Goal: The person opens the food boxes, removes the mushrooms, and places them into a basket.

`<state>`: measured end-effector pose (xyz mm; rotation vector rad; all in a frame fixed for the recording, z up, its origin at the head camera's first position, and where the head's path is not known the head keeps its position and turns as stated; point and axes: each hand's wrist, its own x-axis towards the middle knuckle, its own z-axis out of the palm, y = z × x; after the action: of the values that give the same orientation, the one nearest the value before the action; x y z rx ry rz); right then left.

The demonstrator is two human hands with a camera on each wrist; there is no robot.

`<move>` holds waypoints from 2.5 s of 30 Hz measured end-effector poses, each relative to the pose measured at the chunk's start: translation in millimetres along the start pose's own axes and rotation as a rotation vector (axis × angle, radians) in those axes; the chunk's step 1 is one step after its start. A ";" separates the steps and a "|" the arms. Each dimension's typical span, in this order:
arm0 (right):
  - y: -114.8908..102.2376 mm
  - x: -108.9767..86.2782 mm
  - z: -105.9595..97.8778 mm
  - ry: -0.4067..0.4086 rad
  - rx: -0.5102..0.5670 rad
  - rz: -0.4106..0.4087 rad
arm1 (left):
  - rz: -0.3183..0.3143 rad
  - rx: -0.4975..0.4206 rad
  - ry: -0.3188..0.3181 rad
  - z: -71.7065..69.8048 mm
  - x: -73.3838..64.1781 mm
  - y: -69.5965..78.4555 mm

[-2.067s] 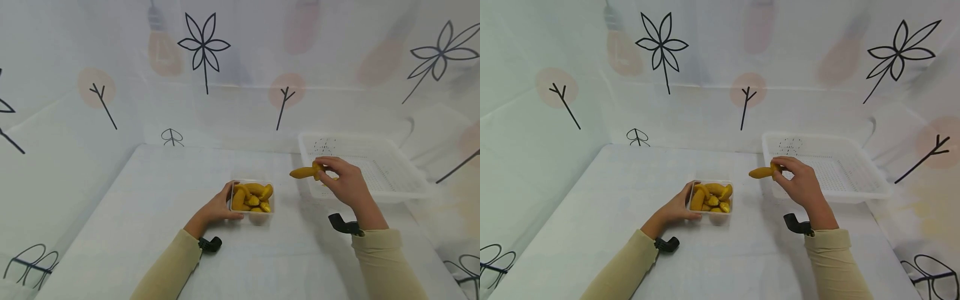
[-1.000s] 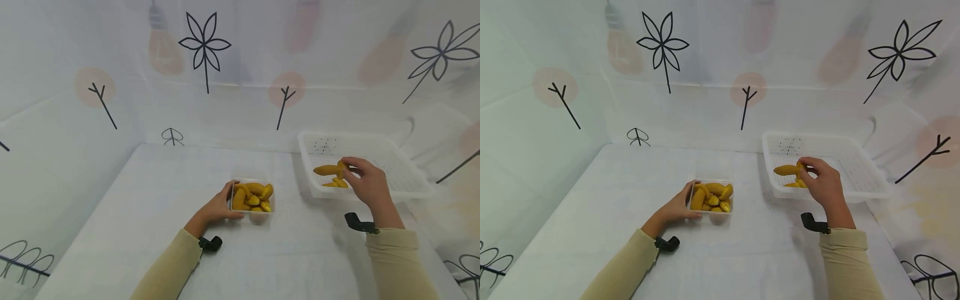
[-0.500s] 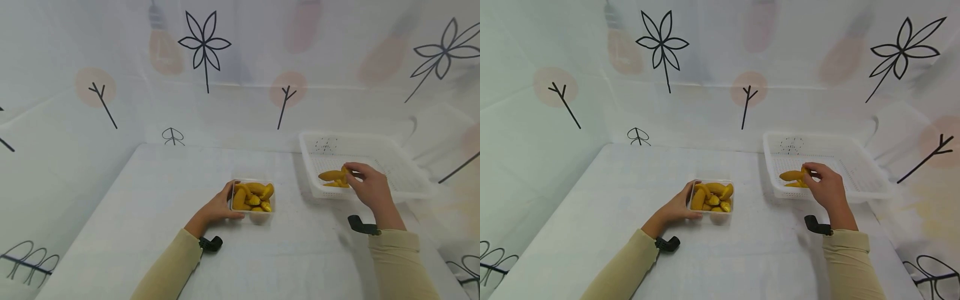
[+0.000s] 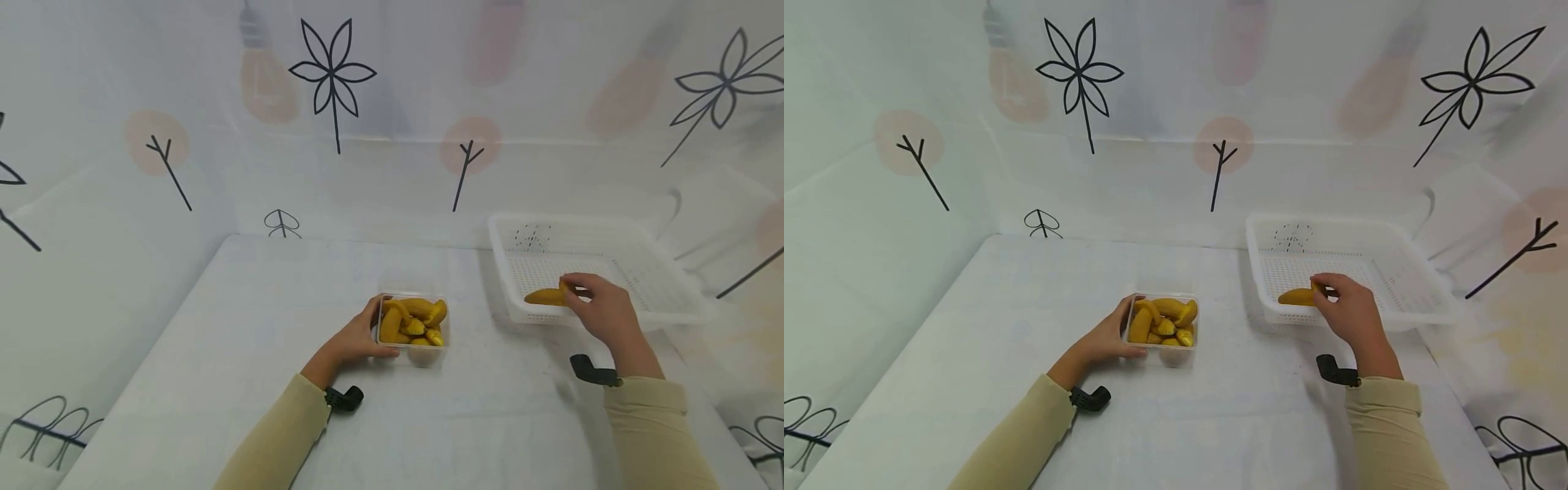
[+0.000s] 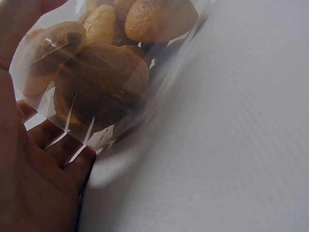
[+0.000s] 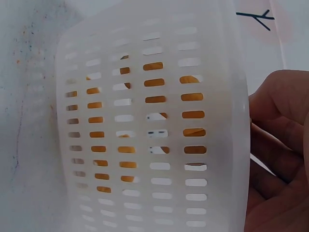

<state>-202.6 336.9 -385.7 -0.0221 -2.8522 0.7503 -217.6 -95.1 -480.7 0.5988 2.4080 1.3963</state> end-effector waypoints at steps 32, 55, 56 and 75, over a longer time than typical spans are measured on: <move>-16.8 -2.4 7.5 -0.033 -0.061 0.042 | 0.005 0.000 0.002 2.8 0.5 -2.0; -48.1 0.3 22.0 0.067 0.035 -0.223 | -0.006 0.022 0.003 3.9 0.3 -2.1; -49.7 0.5 23.1 0.067 0.037 -0.234 | -0.006 0.022 0.003 3.9 0.5 -2.1; -85.5 6.4 39.5 0.056 0.077 -0.342 | 0.054 0.008 0.013 3.3 0.7 -0.7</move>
<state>-213.4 243.6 -376.5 0.4363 -2.6690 0.7676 -216.8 -92.6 -482.9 0.6632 2.4257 1.4161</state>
